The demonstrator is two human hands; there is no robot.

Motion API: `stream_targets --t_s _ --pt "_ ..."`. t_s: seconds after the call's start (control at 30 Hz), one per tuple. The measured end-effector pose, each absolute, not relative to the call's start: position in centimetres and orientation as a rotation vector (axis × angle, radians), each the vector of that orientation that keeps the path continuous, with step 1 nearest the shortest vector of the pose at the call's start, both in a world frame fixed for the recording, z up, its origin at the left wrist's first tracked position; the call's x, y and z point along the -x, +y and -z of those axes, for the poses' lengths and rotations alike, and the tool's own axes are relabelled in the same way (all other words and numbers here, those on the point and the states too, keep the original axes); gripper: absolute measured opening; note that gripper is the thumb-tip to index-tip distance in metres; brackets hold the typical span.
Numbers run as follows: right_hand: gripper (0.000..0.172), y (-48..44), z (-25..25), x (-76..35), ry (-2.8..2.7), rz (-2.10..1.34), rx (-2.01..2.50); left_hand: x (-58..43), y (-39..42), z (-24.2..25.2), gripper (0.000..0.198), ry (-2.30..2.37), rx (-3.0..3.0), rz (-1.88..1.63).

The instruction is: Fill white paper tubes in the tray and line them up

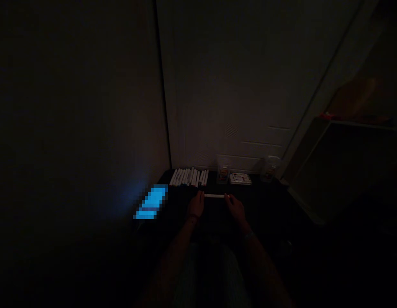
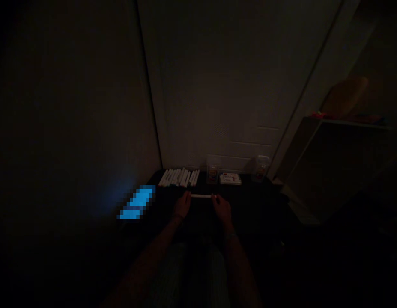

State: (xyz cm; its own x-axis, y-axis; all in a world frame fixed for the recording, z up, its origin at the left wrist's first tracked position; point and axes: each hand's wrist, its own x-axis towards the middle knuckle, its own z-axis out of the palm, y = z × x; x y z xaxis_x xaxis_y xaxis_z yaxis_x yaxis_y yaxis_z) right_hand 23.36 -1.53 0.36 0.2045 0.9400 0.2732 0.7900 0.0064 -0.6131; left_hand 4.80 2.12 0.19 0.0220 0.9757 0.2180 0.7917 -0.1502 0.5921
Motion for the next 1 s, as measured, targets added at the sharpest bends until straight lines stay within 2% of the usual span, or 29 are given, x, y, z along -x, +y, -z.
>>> stream_targets --t_s 0.4,1.0 --pt "0.042 -1.45 -0.37 -23.41 -1.622 -0.315 1.790 -4.89 1.71 -0.93 0.035 1.844 -1.929 -0.800" --pt "0.047 -1.55 -0.93 -23.20 -1.588 -0.371 1.827 -4.69 1.97 -0.53 0.036 1.838 -1.983 -0.822"
